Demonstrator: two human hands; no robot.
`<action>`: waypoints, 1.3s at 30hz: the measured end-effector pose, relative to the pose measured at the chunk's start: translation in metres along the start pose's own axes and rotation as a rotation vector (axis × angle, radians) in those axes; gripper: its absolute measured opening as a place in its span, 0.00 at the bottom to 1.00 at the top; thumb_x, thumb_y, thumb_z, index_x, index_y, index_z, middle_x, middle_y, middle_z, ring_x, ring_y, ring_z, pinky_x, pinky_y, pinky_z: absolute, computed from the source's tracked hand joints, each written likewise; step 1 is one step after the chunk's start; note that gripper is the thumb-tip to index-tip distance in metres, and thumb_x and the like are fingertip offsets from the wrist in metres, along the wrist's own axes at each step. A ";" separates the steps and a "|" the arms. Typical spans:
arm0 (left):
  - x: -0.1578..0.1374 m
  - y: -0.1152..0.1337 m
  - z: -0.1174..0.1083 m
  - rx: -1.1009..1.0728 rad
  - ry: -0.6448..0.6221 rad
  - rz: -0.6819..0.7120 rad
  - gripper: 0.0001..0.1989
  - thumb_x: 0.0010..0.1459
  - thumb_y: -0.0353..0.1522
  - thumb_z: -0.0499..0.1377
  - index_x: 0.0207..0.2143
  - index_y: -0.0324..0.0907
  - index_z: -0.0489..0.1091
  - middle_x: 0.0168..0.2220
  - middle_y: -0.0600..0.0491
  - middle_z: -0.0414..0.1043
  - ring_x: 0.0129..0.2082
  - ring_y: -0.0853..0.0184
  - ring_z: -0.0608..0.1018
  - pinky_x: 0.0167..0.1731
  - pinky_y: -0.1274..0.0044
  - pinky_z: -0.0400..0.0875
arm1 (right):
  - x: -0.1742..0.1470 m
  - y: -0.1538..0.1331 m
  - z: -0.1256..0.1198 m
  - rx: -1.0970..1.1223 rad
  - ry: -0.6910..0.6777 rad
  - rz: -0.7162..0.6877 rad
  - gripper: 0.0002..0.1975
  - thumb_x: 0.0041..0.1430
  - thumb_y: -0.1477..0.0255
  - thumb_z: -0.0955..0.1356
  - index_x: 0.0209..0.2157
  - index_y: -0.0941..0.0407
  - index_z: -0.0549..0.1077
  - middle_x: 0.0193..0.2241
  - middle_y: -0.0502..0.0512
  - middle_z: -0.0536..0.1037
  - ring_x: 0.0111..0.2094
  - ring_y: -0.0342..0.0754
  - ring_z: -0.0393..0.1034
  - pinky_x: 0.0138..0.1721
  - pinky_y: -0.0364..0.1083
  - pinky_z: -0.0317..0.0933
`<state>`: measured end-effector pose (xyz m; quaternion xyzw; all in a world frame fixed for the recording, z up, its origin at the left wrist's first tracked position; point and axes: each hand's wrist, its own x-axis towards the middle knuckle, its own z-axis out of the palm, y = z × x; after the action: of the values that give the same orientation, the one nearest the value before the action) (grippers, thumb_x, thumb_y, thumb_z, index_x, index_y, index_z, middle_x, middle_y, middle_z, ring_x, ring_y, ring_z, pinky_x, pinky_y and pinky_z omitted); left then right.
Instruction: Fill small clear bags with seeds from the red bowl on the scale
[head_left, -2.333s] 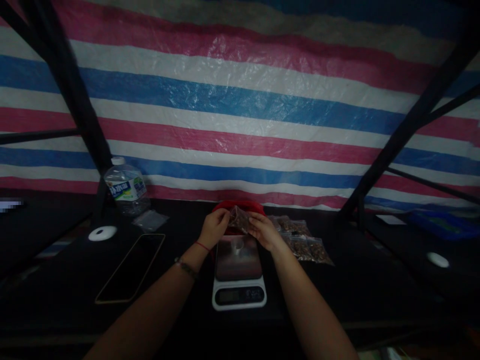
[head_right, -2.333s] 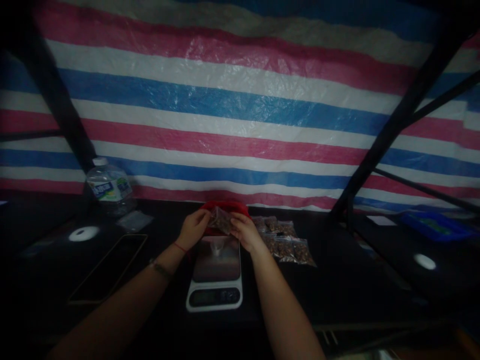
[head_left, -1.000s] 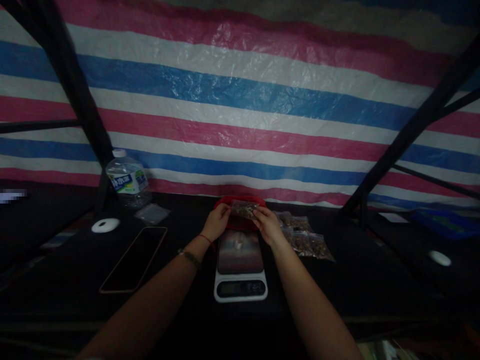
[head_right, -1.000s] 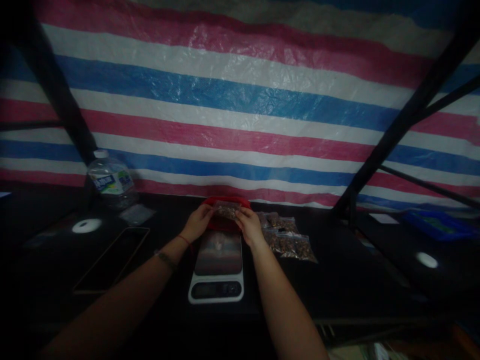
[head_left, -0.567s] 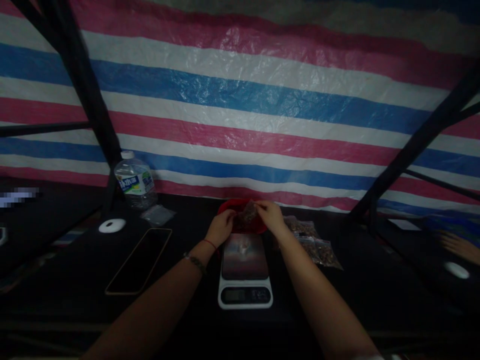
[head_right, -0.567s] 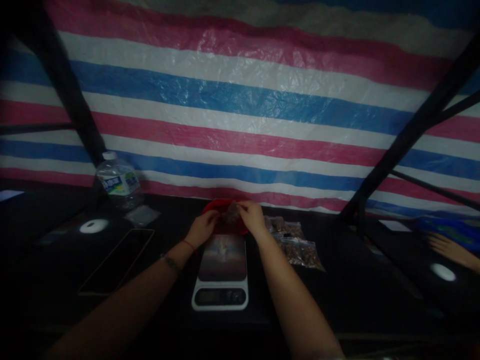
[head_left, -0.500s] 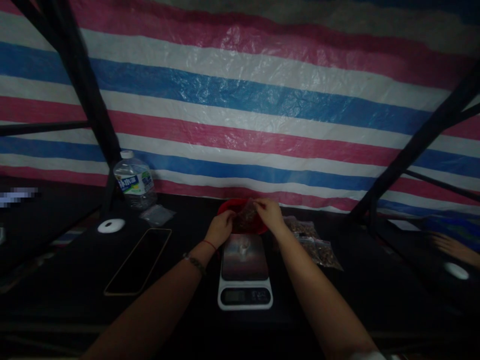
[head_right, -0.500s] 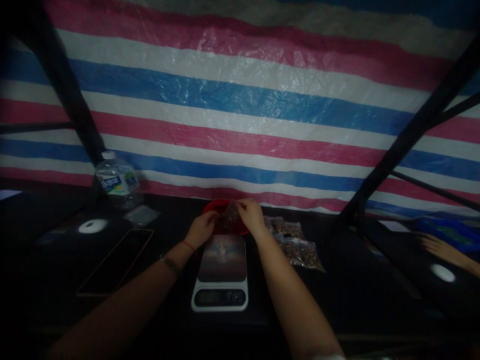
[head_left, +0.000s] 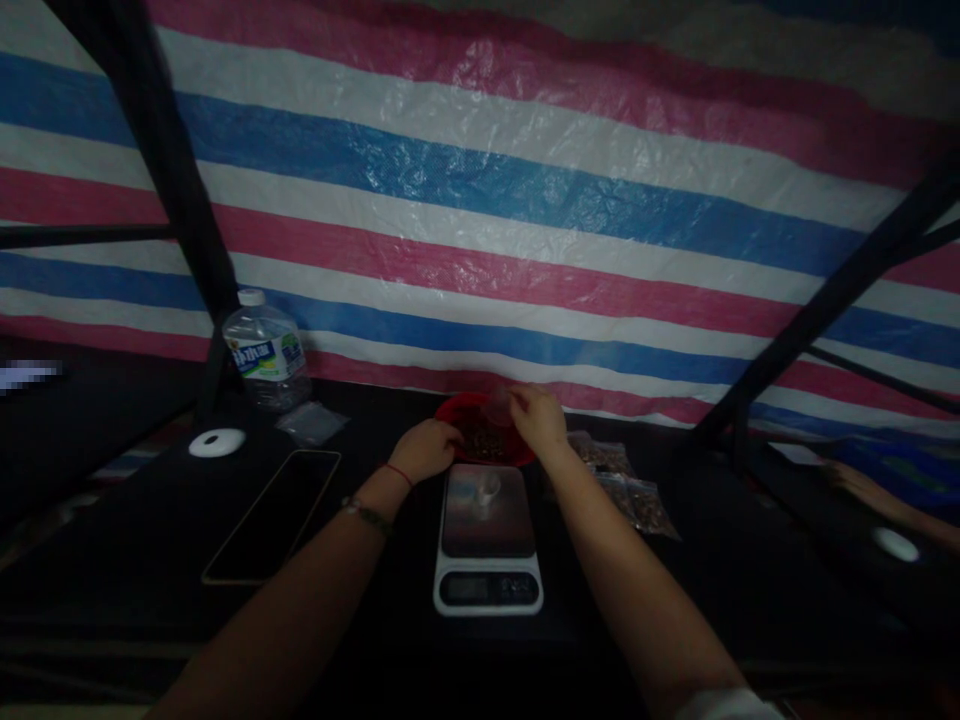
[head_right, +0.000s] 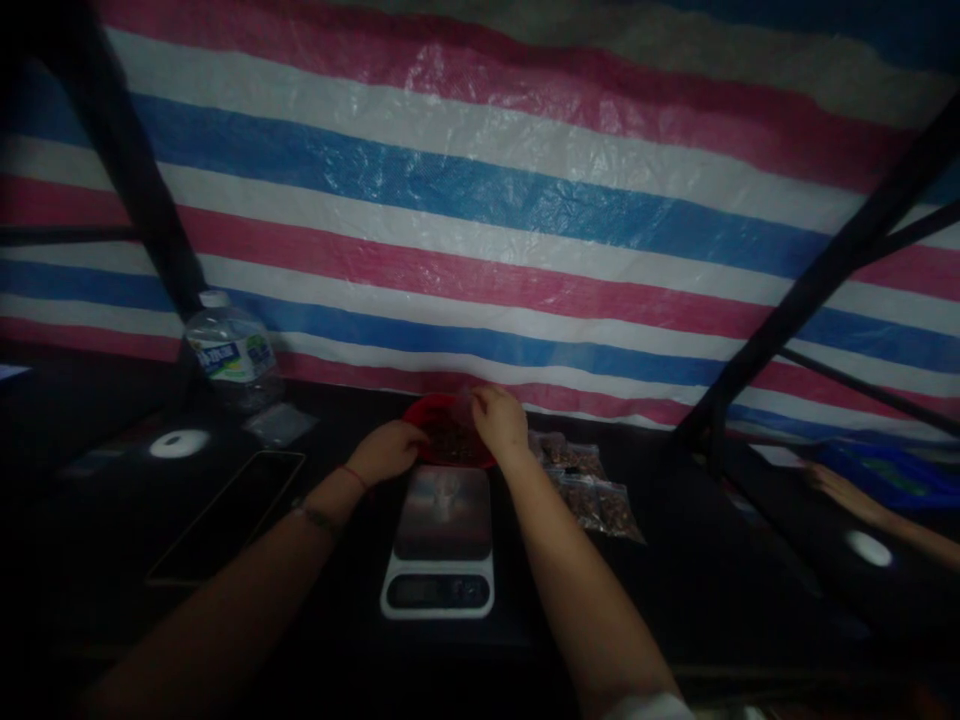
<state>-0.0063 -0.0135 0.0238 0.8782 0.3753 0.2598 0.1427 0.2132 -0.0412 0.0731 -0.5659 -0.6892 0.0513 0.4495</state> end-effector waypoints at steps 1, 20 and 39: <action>0.000 -0.002 -0.001 -0.020 -0.010 0.000 0.18 0.44 0.25 0.53 0.33 0.48 0.78 0.36 0.52 0.78 0.39 0.61 0.76 0.46 0.73 0.67 | -0.002 0.000 0.000 0.024 0.024 -0.006 0.10 0.53 0.73 0.66 0.36 0.50 0.78 0.38 0.55 0.78 0.43 0.54 0.69 0.52 0.53 0.57; -0.003 0.017 -0.001 -0.218 0.170 0.015 0.17 0.55 0.39 0.55 0.45 0.43 0.72 0.39 0.51 0.77 0.37 0.64 0.77 0.40 0.75 0.69 | -0.064 0.019 0.020 1.056 0.266 0.490 0.14 0.42 0.67 0.74 0.33 0.52 0.73 0.32 0.47 0.74 0.34 0.41 0.71 0.39 0.44 0.68; 0.007 0.015 0.018 -0.837 0.366 -0.165 0.13 0.48 0.38 0.62 0.32 0.38 0.70 0.27 0.54 0.71 0.26 0.70 0.72 0.29 0.79 0.68 | -0.068 0.004 0.020 0.891 0.128 0.526 0.15 0.41 0.65 0.74 0.31 0.58 0.73 0.24 0.50 0.77 0.21 0.42 0.69 0.19 0.39 0.62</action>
<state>0.0165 -0.0197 0.0178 0.6522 0.3258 0.5272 0.4365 0.1997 -0.0875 0.0205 -0.4757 -0.4062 0.4162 0.6599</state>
